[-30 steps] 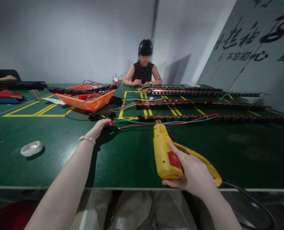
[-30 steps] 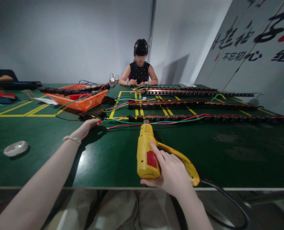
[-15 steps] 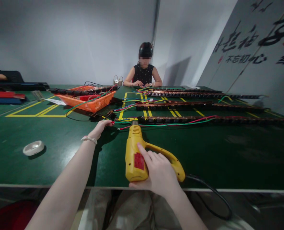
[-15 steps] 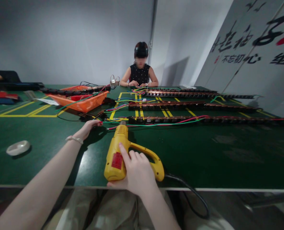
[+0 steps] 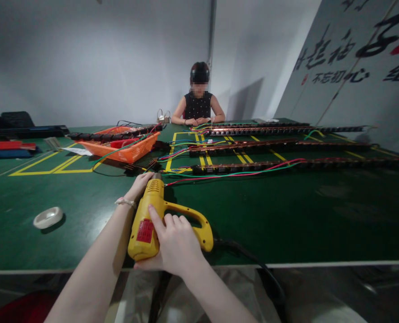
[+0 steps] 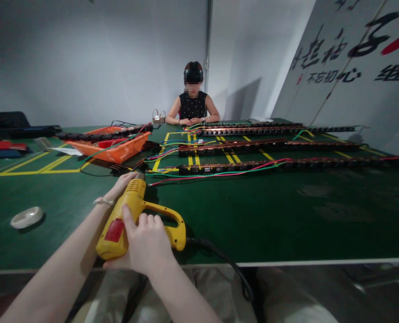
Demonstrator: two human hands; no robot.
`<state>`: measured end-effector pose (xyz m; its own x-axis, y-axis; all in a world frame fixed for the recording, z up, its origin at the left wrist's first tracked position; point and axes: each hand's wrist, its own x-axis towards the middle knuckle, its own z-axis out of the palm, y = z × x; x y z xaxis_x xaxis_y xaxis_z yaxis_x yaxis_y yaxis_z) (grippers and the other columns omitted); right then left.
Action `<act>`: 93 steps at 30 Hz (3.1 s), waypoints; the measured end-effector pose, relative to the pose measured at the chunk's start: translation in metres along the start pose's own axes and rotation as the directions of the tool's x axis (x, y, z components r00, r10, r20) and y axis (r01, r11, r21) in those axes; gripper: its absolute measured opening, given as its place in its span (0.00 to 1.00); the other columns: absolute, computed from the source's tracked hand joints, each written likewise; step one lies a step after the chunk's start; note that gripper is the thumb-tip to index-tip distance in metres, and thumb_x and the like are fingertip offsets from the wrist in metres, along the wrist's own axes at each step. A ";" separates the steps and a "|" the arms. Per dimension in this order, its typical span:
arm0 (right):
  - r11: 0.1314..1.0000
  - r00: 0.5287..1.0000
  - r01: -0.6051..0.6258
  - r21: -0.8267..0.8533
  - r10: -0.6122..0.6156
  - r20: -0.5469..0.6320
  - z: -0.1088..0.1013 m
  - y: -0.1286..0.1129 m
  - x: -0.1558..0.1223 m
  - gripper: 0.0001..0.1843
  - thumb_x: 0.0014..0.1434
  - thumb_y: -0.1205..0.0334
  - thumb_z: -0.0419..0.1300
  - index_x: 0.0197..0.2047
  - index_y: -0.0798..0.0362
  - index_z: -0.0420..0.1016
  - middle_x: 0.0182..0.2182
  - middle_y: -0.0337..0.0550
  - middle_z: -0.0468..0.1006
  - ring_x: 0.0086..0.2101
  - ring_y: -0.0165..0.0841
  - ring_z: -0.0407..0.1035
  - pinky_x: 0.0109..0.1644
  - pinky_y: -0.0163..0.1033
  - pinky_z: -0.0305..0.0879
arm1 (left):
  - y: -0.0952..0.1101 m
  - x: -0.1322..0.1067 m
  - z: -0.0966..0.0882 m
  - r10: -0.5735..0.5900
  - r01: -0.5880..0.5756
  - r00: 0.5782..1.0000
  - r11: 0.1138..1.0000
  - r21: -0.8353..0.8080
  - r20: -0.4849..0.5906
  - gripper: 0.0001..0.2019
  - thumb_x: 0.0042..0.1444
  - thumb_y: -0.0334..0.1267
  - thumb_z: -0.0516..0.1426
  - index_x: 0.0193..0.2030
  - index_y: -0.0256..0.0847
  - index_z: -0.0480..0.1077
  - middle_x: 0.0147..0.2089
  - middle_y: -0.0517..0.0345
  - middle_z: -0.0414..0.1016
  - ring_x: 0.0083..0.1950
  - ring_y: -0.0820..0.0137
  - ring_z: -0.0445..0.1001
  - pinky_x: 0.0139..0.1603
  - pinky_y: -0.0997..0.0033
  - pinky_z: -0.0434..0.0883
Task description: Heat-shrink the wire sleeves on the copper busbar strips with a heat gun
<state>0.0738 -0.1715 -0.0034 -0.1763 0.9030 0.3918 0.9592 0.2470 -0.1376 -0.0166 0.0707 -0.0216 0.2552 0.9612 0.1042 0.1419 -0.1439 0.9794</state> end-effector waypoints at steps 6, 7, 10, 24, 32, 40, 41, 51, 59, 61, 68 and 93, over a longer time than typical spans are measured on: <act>0.998 0.999 0.043 0.044 -0.043 0.013 -0.012 0.024 -0.011 0.62 0.40 0.24 0.53 0.68 0.57 0.45 0.36 0.48 0.71 0.35 0.41 0.66 0.42 0.46 0.61 | -0.003 -0.002 -0.001 0.020 -0.022 0.999 0.999 0.047 0.044 0.21 0.37 0.56 0.60 0.23 0.37 0.69 0.24 0.58 0.70 0.28 0.69 0.66 0.32 0.70 0.62; 0.998 0.999 0.045 0.050 -0.045 0.017 -0.016 0.030 -0.015 0.61 0.41 0.24 0.53 0.68 0.56 0.45 0.36 0.48 0.71 0.36 0.41 0.66 0.42 0.46 0.61 | -0.004 -0.001 -0.002 0.039 -0.041 0.998 0.998 0.040 0.049 0.20 0.38 0.55 0.60 0.22 0.37 0.68 0.24 0.58 0.71 0.29 0.68 0.67 0.33 0.70 0.62; 0.997 0.999 0.035 0.066 -0.038 0.035 -0.029 0.050 -0.029 0.61 0.40 0.25 0.55 0.67 0.56 0.47 0.38 0.48 0.72 0.37 0.41 0.67 0.45 0.47 0.61 | -0.006 0.001 -0.002 0.092 -0.093 0.994 0.996 0.002 0.054 0.17 0.42 0.52 0.59 0.19 0.39 0.66 0.26 0.56 0.73 0.32 0.67 0.69 0.39 0.69 0.65; 0.987 0.989 -0.148 -0.060 0.149 0.022 -0.060 0.116 -0.081 0.64 0.37 0.33 0.65 0.68 0.55 0.42 0.42 0.49 0.74 0.40 0.44 0.70 0.45 0.48 0.65 | -0.008 0.004 -0.001 0.054 -0.052 0.996 0.998 -0.033 0.064 0.14 0.43 0.48 0.58 0.17 0.40 0.66 0.26 0.54 0.73 0.36 0.64 0.72 0.46 0.67 0.66; 0.989 0.992 -0.130 -0.066 0.130 -0.008 -0.058 0.111 -0.081 0.64 0.38 0.33 0.64 0.68 0.56 0.42 0.43 0.49 0.74 0.41 0.43 0.70 0.45 0.48 0.65 | -0.006 0.003 -0.002 0.062 -0.058 0.996 0.996 -0.071 0.060 0.13 0.42 0.46 0.58 0.17 0.40 0.67 0.26 0.54 0.73 0.35 0.64 0.71 0.46 0.66 0.66; 0.990 0.990 -0.138 -0.034 0.138 -0.009 -0.050 0.088 -0.066 0.63 0.37 0.30 0.63 0.67 0.58 0.48 0.38 0.48 0.73 0.37 0.42 0.68 0.43 0.47 0.64 | -0.007 0.004 -0.001 0.057 -0.049 0.996 0.993 -0.109 0.070 0.14 0.42 0.47 0.59 0.18 0.39 0.66 0.26 0.56 0.72 0.34 0.66 0.70 0.44 0.68 0.65; 0.992 0.992 -0.127 -0.029 0.127 -0.005 -0.047 0.084 -0.063 0.63 0.37 0.30 0.62 0.67 0.58 0.47 0.38 0.48 0.72 0.37 0.42 0.68 0.44 0.47 0.63 | -0.006 0.004 -0.001 0.051 -0.043 0.996 0.993 -0.108 0.069 0.14 0.42 0.47 0.59 0.18 0.39 0.66 0.25 0.56 0.72 0.34 0.66 0.70 0.44 0.67 0.65; 1.000 1.000 -0.017 -0.021 0.018 0.013 -0.018 0.024 -0.021 0.61 0.43 0.26 0.53 0.68 0.59 0.45 0.35 0.47 0.69 0.34 0.40 0.65 0.40 0.47 0.61 | -0.003 0.002 0.001 0.052 -0.053 0.998 0.999 0.010 0.036 0.15 0.40 0.50 0.57 0.18 0.39 0.66 0.24 0.55 0.72 0.33 0.65 0.70 0.41 0.68 0.66; 1.000 0.999 0.007 -0.005 -0.007 -0.036 -0.005 -0.003 -0.006 0.62 0.41 0.24 0.54 0.68 0.56 0.44 0.35 0.46 0.68 0.33 0.40 0.63 0.39 0.46 0.60 | -0.002 0.007 -0.008 0.154 -0.158 0.987 0.958 0.241 0.038 0.15 0.42 0.47 0.51 0.28 0.38 0.71 0.30 0.56 0.73 0.38 0.63 0.69 0.42 0.68 0.66; 1.000 0.999 0.016 -0.002 -0.016 -0.032 -0.004 -0.001 -0.006 0.62 0.41 0.24 0.53 0.68 0.57 0.44 0.35 0.47 0.69 0.33 0.40 0.64 0.39 0.46 0.60 | -0.001 0.006 -0.008 0.175 -0.182 0.983 0.949 0.258 0.049 0.15 0.41 0.47 0.52 0.28 0.38 0.71 0.30 0.56 0.73 0.38 0.63 0.69 0.41 0.68 0.66; 0.998 0.999 0.046 0.037 -0.046 -0.006 -0.013 0.026 -0.015 0.62 0.41 0.23 0.52 0.68 0.57 0.46 0.36 0.47 0.70 0.36 0.41 0.66 0.41 0.45 0.60 | -0.008 0.004 -0.002 0.040 -0.042 0.999 0.998 0.036 0.037 0.16 0.42 0.51 0.56 0.20 0.39 0.64 0.22 0.59 0.67 0.28 0.69 0.64 0.32 0.70 0.62; 0.976 0.986 -0.162 -0.144 0.154 -0.059 -0.064 0.117 -0.090 0.63 0.39 0.32 0.63 0.68 0.54 0.41 0.41 0.47 0.75 0.38 0.41 0.71 0.43 0.46 0.66 | 0.000 -0.001 0.000 0.043 -0.041 0.998 0.998 -0.039 0.049 0.13 0.41 0.45 0.57 0.15 0.40 0.62 0.24 0.55 0.71 0.32 0.66 0.70 0.43 0.67 0.66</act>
<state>0.2166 -0.2468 0.0037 -0.0126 0.9079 0.4191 0.9968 0.0446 -0.0668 -0.0164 0.0701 -0.0221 0.3076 0.9415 0.1379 0.0942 -0.1743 0.9802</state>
